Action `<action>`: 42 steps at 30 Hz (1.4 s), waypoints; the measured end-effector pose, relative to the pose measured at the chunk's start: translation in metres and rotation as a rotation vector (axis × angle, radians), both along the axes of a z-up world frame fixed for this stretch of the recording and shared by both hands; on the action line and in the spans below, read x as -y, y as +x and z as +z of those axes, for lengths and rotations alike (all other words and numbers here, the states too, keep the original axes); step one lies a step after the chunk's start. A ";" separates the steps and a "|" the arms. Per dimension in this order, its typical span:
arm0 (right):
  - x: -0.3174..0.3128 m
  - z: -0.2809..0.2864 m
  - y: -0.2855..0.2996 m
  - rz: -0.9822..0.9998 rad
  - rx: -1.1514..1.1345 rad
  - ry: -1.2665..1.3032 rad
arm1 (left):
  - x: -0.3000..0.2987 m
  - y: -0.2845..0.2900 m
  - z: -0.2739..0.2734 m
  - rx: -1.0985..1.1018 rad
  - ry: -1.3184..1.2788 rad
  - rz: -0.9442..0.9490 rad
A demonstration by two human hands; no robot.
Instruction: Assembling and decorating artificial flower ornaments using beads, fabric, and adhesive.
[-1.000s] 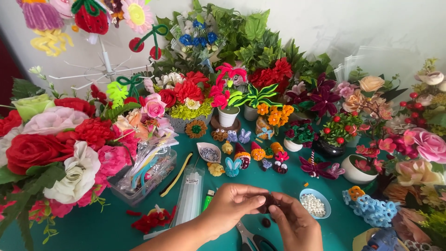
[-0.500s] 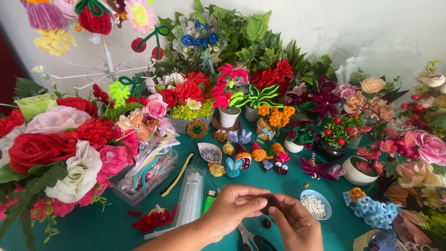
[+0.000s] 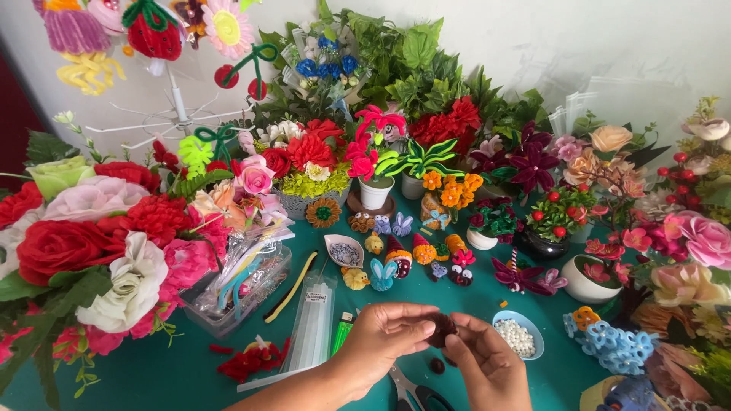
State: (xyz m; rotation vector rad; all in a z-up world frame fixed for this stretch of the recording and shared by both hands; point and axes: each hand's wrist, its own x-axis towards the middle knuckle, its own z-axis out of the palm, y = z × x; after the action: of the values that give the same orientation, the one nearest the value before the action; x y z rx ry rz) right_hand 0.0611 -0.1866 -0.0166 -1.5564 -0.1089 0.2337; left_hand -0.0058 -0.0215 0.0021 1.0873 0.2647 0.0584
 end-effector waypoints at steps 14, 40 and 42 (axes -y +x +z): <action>-0.001 -0.004 0.004 -0.013 0.024 0.052 | 0.003 -0.001 0.000 -0.003 -0.026 0.005; 0.005 -0.015 0.010 0.087 0.062 -0.063 | -0.007 0.004 -0.010 0.075 0.259 -0.117; 0.002 0.000 0.004 0.012 0.059 -0.240 | -0.009 -0.001 -0.004 0.069 0.499 -0.110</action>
State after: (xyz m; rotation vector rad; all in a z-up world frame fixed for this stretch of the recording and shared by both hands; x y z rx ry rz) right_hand 0.0649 -0.1887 -0.0169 -1.8027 -0.1409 0.2160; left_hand -0.0068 -0.0122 -0.0022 1.5906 0.1285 0.0646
